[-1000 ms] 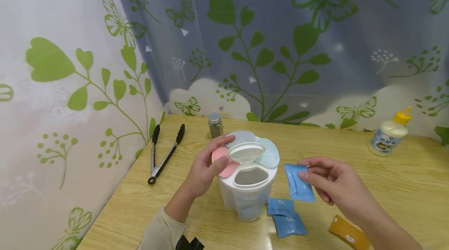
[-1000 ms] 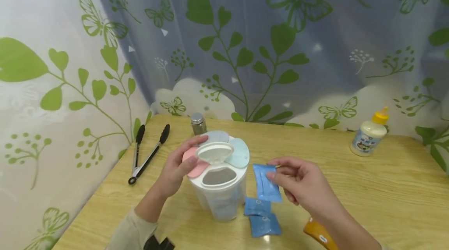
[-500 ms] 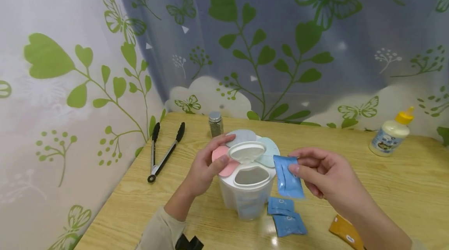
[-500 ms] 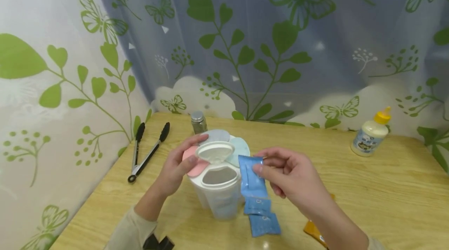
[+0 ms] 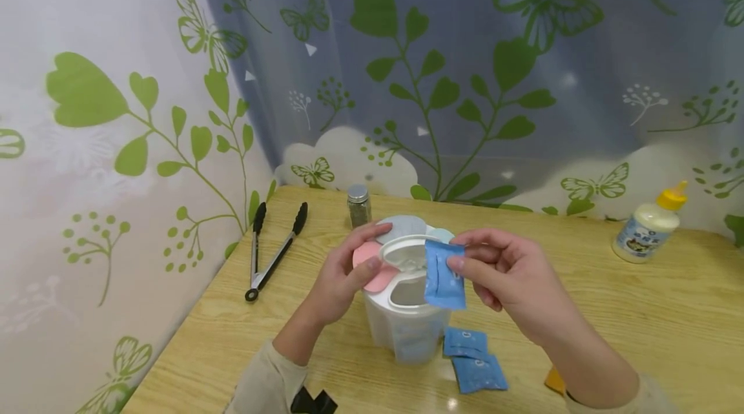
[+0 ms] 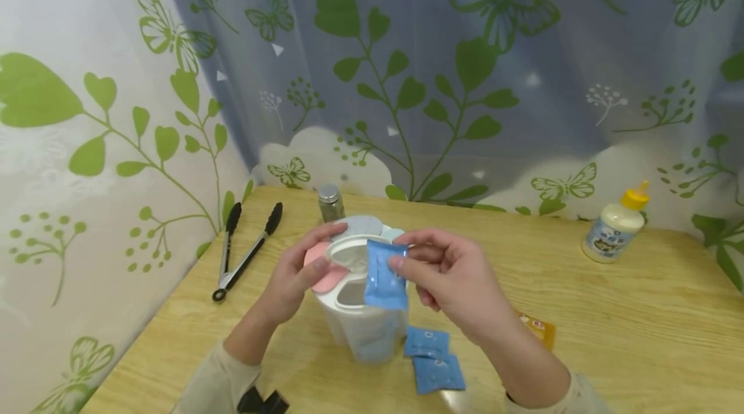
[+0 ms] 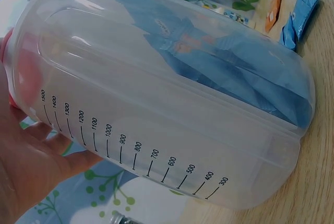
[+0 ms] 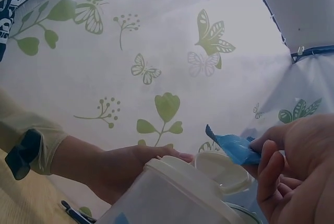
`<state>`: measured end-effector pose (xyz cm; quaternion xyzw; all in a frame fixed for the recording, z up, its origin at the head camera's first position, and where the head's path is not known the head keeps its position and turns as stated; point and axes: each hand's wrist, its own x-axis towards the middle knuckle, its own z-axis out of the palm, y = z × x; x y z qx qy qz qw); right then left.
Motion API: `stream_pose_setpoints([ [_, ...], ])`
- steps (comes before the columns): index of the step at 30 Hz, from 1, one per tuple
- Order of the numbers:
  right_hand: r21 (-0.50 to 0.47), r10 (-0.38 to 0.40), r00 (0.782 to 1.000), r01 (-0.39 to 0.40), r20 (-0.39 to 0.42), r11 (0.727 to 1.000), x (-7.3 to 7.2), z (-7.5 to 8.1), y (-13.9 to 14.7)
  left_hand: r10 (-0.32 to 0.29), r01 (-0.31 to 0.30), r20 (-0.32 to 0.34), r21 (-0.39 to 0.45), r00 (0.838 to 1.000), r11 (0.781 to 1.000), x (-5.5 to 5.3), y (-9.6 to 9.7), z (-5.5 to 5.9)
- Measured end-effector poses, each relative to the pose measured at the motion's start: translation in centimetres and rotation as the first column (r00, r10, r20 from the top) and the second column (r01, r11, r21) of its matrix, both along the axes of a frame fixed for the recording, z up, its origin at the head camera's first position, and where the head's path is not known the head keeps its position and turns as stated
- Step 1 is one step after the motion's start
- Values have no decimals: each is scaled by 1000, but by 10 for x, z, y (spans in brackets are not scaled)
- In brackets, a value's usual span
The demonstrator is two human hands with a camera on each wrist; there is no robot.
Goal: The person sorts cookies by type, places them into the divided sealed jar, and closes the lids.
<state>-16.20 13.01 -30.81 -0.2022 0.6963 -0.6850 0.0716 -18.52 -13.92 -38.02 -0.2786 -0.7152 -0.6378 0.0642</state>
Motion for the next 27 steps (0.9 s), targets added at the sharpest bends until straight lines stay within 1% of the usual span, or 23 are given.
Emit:
stream_pose_setpoints([
  [8, 1, -30, 1000, 30, -7, 1000, 0, 4, -12, -13, 13, 1, 6, 1000, 1000, 0, -1, 0],
  [15, -17, -21, 1000, 21, 7, 1000, 0, 1, -18, -11, 11, 4, -4, 1000, 1000, 1, -1, 1],
  [20, 22, -27, 999, 28, -17, 999, 1, -2, -21, -16, 16, 15, -2, 1000, 1000, 0, -1, 1],
  [23, 57, -12, 999, 14, -43, 998, 2, -5, -20, -17, 17, 11, 5, 1000, 1000, 0, -1, 0],
  [27, 97, 15, 999, -11, -41, 995, 3, -8, -18, -21, 21, 9, 7, 1000, 1000, 1, -2, 2],
])
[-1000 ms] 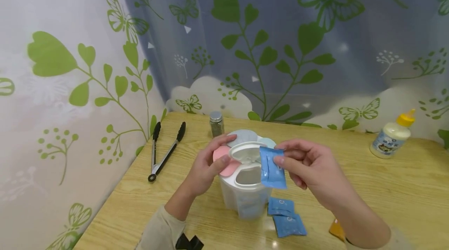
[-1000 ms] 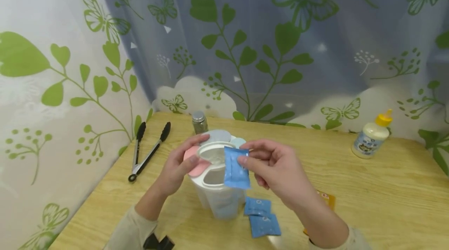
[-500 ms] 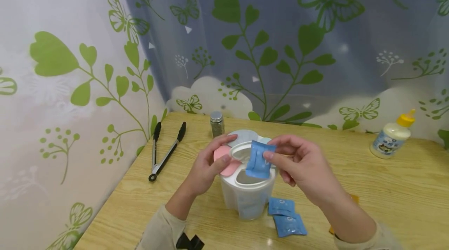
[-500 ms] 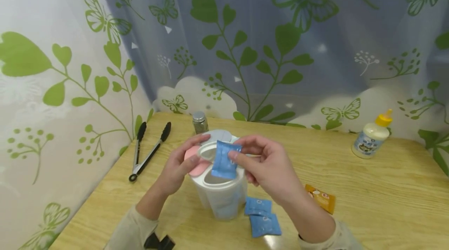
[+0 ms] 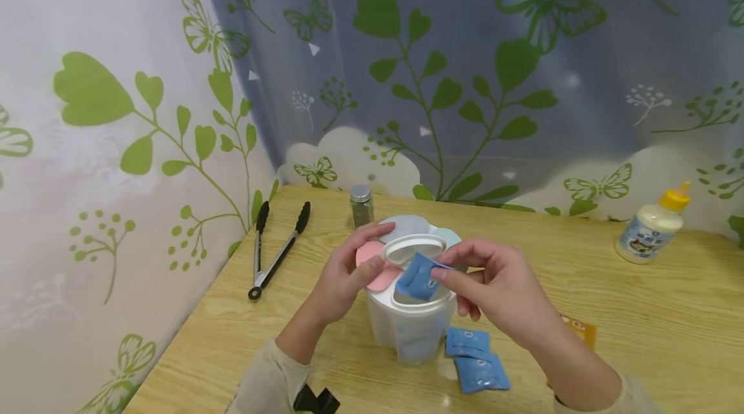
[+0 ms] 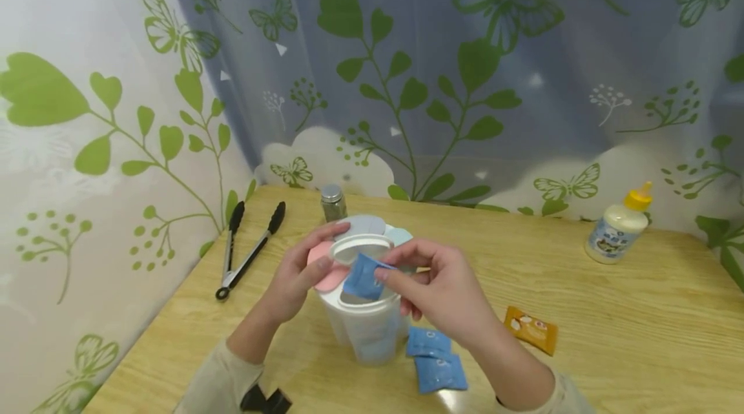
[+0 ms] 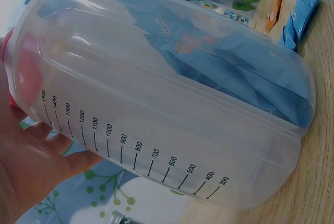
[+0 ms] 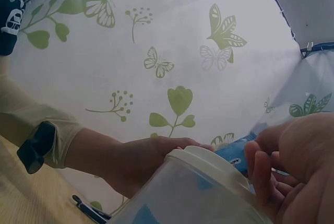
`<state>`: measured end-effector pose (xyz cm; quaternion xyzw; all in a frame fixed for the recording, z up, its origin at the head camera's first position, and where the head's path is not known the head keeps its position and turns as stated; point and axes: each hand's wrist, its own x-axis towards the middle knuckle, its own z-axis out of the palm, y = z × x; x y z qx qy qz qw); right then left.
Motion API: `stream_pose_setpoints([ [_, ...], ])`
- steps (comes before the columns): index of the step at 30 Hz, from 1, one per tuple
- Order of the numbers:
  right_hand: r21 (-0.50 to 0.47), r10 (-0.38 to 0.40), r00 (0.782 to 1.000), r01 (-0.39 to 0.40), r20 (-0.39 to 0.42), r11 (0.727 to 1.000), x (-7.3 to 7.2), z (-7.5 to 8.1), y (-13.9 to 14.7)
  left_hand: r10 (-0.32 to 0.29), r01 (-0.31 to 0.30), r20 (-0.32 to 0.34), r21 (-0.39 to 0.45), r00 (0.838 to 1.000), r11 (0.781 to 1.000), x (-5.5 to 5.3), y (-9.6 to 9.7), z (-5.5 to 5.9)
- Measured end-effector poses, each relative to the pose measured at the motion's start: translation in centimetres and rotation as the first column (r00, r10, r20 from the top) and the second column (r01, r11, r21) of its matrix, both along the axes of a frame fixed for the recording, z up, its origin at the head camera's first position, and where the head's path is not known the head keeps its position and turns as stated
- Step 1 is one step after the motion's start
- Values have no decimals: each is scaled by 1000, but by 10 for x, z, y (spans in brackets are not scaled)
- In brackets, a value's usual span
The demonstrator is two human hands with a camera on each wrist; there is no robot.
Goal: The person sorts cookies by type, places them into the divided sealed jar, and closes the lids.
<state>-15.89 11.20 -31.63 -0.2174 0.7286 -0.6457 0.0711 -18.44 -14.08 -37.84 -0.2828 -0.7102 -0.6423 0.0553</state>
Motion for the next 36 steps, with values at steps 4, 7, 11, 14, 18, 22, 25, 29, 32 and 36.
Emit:
stream_pose_setpoints([
  [4, 4, 5, 1000, -5, 3, 1000, -1, -2, 3, 6, -6, 3, -7, 1000, 1000, 0, 0, 2],
  [7, -5, 9, 1000, -9, -6, 1000, -3, -4, 4, 15, -15, 3, -15, 1000, 1000, 0, -1, 2],
  [11, -30, 38, 999, -38, -11, 999, -4, -6, 6, 21, -21, 11, -21, 1000, 1000, 0, -1, 2],
  [14, -57, 72, 997, -72, -13, 996, -5, -8, 7, 20, -20, 15, -20, 1000, 1000, 1, 0, 2],
  [18, -89, 103, 994, -104, -22, 991, -6, -11, 9, 18, -17, 7, -12, 1000, 1000, 1, 0, 1],
  [22, -93, 98, 995, -100, -21, 991, -6, -12, 13, 14, -14, 3, -5, 1000, 1000, 0, 0, 0],
  [25, -77, 78, 997, -79, -11, 994, -5, -13, 17, 11, -11, 1, -2, 1000, 1000, -1, 0, -1],
  [29, -74, 72, 997, -72, -6, 995, -5, -15, 25, 11, -11, -1, -1, 1000, 1000, -1, 0, -1],
  [32, -73, 72, 997, -72, 0, 995, -5, -18, 31, 8, -8, 7, -1, 1000, 1000, 0, 1, 0],
  [36, -43, 30, 999, -29, 26, 999, -2, -23, 40, 0, 0, 13, 2, 1000, 1000, 0, 1, 0],
])
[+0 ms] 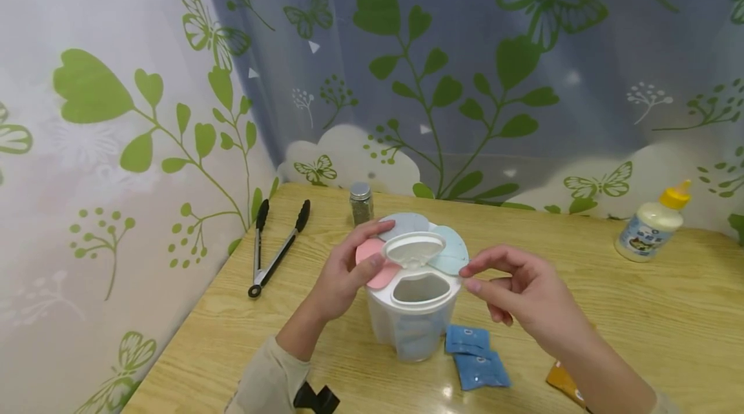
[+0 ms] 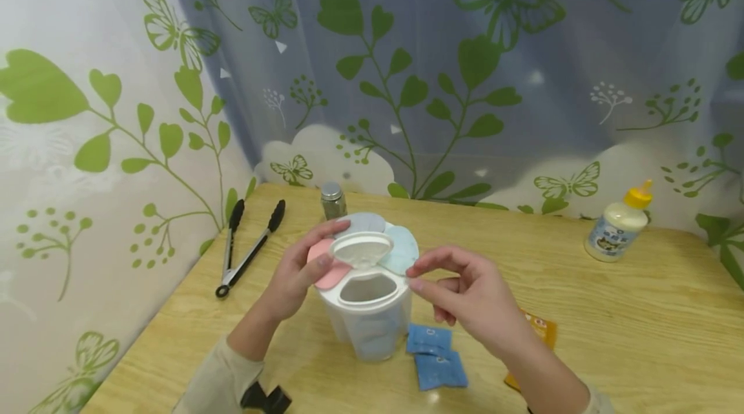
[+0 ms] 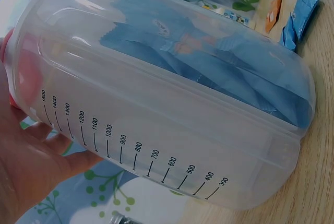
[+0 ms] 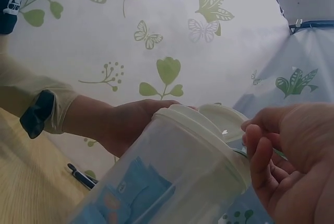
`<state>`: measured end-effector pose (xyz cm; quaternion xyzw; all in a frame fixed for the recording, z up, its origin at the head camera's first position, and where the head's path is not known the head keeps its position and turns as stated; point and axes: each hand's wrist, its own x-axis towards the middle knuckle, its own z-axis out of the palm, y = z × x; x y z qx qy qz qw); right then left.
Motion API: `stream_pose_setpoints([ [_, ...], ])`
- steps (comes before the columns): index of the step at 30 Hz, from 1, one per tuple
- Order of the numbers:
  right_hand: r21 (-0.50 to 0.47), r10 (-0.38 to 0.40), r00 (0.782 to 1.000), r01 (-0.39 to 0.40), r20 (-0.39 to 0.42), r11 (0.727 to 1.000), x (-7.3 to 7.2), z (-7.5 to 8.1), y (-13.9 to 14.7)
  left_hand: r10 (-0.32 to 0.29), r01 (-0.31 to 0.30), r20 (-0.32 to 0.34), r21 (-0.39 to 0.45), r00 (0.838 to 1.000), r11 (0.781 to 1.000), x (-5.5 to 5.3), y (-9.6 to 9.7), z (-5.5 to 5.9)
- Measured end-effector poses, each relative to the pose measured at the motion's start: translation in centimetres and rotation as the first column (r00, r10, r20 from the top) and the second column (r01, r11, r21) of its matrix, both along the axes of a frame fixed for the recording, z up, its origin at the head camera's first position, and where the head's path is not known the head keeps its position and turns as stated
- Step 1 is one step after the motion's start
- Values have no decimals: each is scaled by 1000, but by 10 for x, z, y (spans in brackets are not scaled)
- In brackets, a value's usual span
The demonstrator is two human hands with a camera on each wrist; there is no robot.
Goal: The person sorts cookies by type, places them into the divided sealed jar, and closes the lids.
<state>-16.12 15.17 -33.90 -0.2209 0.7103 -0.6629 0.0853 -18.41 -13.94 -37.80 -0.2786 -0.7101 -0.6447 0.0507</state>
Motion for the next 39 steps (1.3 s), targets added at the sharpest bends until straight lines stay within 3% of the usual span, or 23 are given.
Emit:
stream_pose_setpoints([
  [11, 61, -21, 999, 20, 31, 998, 3, -21, 21, 7, -7, 6, -7, 1000, 1000, 0, 0, 0],
  [22, 147, -48, 983, 22, 180, 989, 1, -54, 25, 17, -17, 6, -10, 1000, 1000, 0, 0, 0],
  [27, 147, -2, 978, -29, 207, 989, -2, -73, 27, 13, -13, 0, -8, 1000, 1000, -1, 1, 0],
  [31, 192, -28, 978, -13, 207, 981, -4, -88, 27, 7, -7, 2, -7, 1000, 1000, 0, 1, 1],
  [37, 272, -72, 990, 37, 119, 962, -7, -105, 24, 11, -11, 12, -1, 1000, 1000, 1, 1, 1],
  [39, 279, -81, 988, 41, 133, 959, -9, -109, 24, 13, -13, 11, 4, 1000, 1000, 1, 1, 1],
])
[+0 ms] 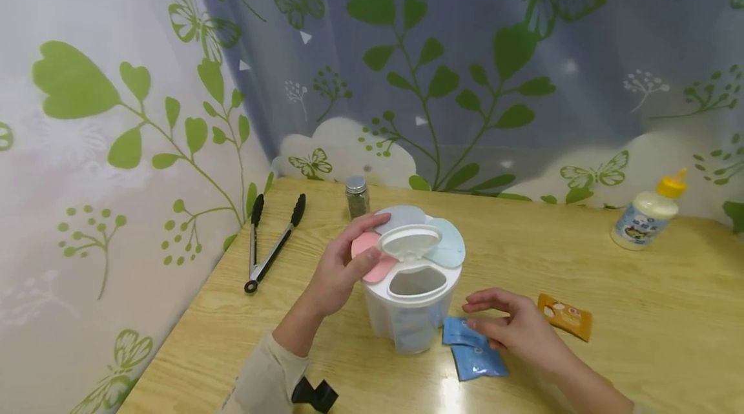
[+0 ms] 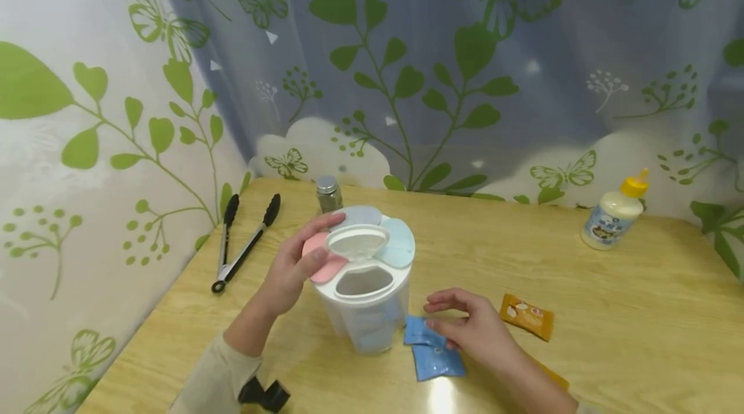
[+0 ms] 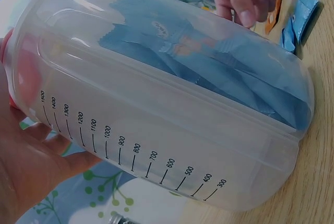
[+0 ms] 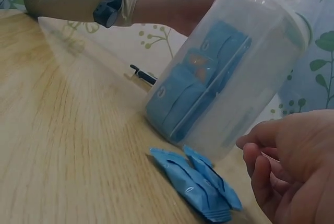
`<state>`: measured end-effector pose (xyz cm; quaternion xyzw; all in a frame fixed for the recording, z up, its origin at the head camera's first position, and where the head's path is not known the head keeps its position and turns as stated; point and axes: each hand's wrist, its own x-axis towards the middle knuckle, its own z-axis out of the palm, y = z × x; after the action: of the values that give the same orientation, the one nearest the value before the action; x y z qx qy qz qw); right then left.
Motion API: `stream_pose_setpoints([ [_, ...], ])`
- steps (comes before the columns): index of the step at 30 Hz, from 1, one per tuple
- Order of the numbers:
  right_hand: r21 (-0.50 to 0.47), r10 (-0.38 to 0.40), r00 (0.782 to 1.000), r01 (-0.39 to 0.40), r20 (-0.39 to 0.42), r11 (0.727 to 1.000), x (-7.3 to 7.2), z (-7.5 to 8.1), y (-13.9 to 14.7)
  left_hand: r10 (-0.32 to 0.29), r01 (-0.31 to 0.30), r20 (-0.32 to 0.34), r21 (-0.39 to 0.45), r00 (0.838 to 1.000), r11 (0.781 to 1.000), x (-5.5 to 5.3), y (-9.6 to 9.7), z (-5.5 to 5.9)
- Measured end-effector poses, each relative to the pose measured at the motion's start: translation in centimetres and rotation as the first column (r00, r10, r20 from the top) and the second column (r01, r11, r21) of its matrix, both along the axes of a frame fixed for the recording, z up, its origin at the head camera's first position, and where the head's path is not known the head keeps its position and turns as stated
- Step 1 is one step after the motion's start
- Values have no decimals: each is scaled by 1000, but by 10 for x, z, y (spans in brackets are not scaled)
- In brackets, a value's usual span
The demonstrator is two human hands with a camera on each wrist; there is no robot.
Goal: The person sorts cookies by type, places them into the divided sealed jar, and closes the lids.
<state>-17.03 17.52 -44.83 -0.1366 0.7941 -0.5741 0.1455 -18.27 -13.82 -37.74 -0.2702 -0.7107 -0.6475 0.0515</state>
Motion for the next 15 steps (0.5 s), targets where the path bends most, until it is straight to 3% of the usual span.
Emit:
stream_pose_setpoints([
  [5, 31, -3, 1000, 2, 19, 1000, -3, -7, -3, 13, -13, -2, -3, 1000, 1000, 0, -2, 0],
  [15, 290, 8, 995, 22, -101, 957, -1, -7, -3, 13, -13, -25, -1, 1000, 1000, -2, 0, -1],
])
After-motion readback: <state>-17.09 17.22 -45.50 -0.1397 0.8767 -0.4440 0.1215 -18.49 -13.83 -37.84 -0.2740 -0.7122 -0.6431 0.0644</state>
